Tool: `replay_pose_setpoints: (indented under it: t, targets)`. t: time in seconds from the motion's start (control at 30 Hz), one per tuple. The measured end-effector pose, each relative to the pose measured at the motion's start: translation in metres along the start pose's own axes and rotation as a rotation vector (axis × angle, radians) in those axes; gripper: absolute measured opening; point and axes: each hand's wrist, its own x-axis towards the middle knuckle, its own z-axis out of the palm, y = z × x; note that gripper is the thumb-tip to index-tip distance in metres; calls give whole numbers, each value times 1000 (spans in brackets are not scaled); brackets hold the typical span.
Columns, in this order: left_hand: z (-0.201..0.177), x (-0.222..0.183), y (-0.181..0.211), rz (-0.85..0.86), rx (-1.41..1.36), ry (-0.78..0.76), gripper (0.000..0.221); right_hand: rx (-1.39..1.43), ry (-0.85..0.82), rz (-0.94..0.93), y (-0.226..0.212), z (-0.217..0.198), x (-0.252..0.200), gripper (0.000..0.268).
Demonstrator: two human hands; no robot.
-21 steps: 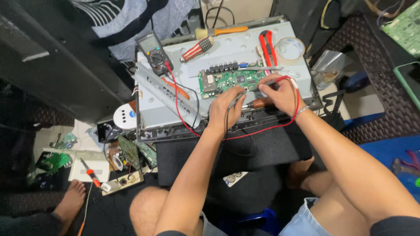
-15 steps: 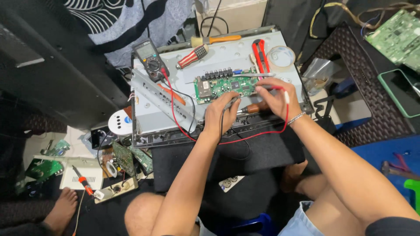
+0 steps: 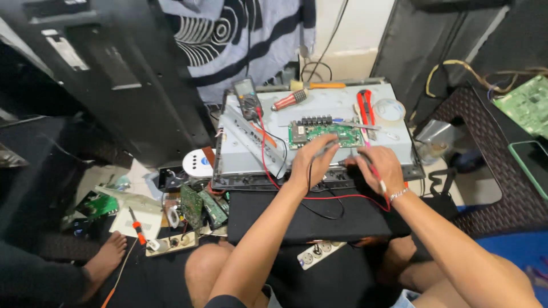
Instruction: Repairing a television circuit board using a multimeter and soldering iron
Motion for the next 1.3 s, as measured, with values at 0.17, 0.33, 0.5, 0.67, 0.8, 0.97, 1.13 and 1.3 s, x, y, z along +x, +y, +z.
replay_pose_setpoints:
  t: [0.17,0.33,0.5,0.67,0.8,0.97,1.13,1.3]
  targets:
    - [8,-46,2,57,103,-16,22,-50,75,30,-36,9,-35,33]
    - [27,-89,21,91,190,91,25,-93,187,100,-54,18,-56,36]
    - [41,-117,7,153,292,118,29,-124,185,175,-55,14,-56,38]
    - [42,-119,8,165,286,162,26,-183,132,233,-49,21,-63,36]
    - [41,-118,5,172,269,165,26,-201,145,281,-48,22,-65,36]
    - [37,-114,11,148,215,173,24,-169,161,289,-53,16,-60,38]
    - [40,-116,1,168,254,204,25,-127,182,279,-49,17,-64,39]
    - [39,-114,2,190,247,223,25,-99,225,293,-51,16,-62,37]
